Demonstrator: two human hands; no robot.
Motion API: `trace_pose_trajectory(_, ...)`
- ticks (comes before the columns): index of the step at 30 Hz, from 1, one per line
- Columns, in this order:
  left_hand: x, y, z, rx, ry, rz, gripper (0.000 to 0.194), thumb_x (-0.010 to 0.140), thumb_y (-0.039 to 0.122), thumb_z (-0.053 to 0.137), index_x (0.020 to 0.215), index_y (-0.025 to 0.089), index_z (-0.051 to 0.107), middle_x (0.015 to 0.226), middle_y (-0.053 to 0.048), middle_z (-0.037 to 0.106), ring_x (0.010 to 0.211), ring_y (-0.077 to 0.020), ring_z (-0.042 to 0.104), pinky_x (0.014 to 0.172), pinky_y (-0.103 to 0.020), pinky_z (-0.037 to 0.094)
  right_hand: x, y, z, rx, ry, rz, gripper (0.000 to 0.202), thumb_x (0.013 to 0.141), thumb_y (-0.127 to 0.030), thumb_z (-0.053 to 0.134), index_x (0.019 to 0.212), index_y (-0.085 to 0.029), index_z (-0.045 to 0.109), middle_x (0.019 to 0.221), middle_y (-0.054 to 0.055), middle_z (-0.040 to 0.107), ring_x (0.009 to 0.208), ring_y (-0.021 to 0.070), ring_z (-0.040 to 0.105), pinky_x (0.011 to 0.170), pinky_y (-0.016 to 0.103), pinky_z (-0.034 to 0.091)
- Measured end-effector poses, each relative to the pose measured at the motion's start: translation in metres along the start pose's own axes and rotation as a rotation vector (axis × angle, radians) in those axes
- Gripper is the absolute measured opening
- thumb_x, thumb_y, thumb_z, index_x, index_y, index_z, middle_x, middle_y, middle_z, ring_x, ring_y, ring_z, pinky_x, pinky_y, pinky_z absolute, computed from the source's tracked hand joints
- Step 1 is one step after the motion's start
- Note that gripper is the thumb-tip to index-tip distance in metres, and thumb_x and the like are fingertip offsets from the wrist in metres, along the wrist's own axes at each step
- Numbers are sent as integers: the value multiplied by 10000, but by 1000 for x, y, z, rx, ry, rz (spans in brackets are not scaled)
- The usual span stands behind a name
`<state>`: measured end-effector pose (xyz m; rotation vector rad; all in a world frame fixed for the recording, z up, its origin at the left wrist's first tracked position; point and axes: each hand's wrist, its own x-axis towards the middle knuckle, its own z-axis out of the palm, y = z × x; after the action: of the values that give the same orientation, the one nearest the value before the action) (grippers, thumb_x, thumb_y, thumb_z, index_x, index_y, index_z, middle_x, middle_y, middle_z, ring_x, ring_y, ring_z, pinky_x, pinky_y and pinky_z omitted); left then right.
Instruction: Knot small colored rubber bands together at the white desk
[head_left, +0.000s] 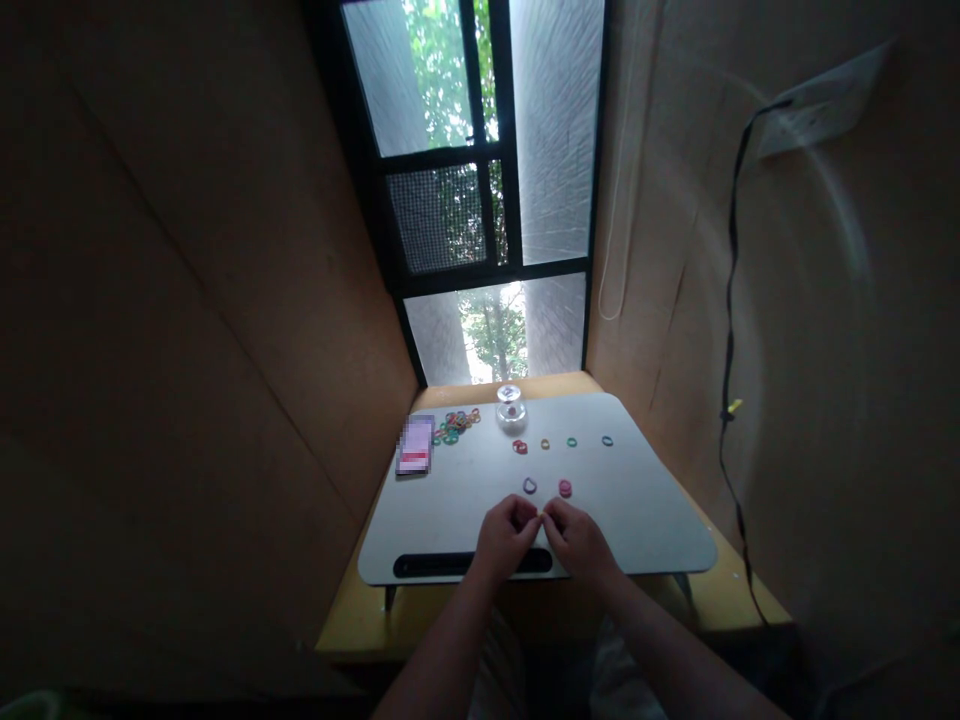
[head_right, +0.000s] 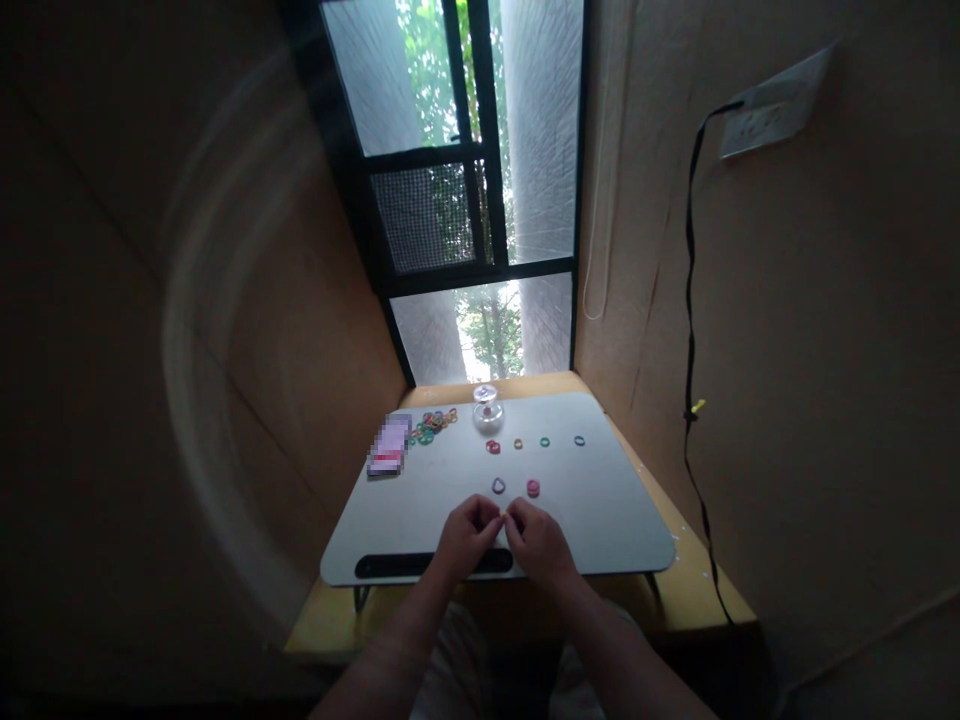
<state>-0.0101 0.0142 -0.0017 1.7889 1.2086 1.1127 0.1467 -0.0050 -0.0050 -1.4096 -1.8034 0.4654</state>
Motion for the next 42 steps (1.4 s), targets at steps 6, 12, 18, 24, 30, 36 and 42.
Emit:
trace_pose_trajectory(6, 0, -2, 0, 38, -14, 12, 122, 790, 290, 621, 805, 169, 618, 627, 42, 542, 570, -96, 464, 555, -210, 363, 0, -1, 1, -13, 8, -22, 209, 890, -274, 457, 704, -215, 534, 633, -7, 589, 585, 145, 529, 568, 249, 327)
trace_pose_trajectory(12, 0, -1, -1, 76, -38, 28, 81, 775, 241, 596, 801, 169, 624, 628, 37, 540, 574, -99, 472, 553, -212, 364, -1, 1, 2, -39, -7, -25, 197, 889, -277, 465, 721, -213, 545, 640, -9, 599, 590, 144, 543, 574, 244, 328)
trace_pose_trajectory(18, 0, 2, -2, 80, -62, 31, 77, 766, 227, 588, 799, 170, 628, 625, 37, 539, 569, -99, 470, 554, -215, 365, -2, 1, 2, -51, -20, -31, 185, 887, -261, 456, 733, -212, 545, 661, -4, 608, 609, 147, 549, 585, 242, 335)
trace_pose_trajectory(24, 0, 0, -2, 71, -81, 38, 92, 769, 225, 588, 824, 171, 637, 628, 37, 540, 567, -99, 466, 546, -213, 360, -3, -1, 1, -63, -23, -31, 189, 887, -254, 458, 715, -215, 528, 642, -11, 590, 587, 144, 532, 567, 243, 315)
trace_pose_trajectory(30, -1, 1, -2, 64, -97, 35, 114, 747, 194, 589, 849, 168, 633, 626, 43, 538, 567, -95, 471, 550, -207, 367, -3, -1, 1, -59, -30, -36, 167, 880, -247, 471, 729, -211, 533, 657, -9, 597, 605, 143, 534, 582, 246, 313)
trace_pose_trajectory(36, -1, 1, -2, 60, -101, 38, 128, 739, 202, 601, 855, 161, 636, 628, 49, 531, 569, -88, 465, 544, -200, 354, -3, 0, 0, -62, -29, -47, 183, 883, -246, 467, 711, -207, 518, 653, -5, 589, 614, 143, 529, 579, 245, 303)
trace_pose_trajectory(42, 0, 1, -3, 3, -105, 36, 144, 735, 197, 612, 869, 155, 641, 639, 44, 543, 577, -86, 473, 553, -198, 372, -3, -2, -2, -42, -47, -42, 189, 894, -252, 464, 722, -209, 529, 669, -2, 601, 619, 143, 537, 590, 246, 315)
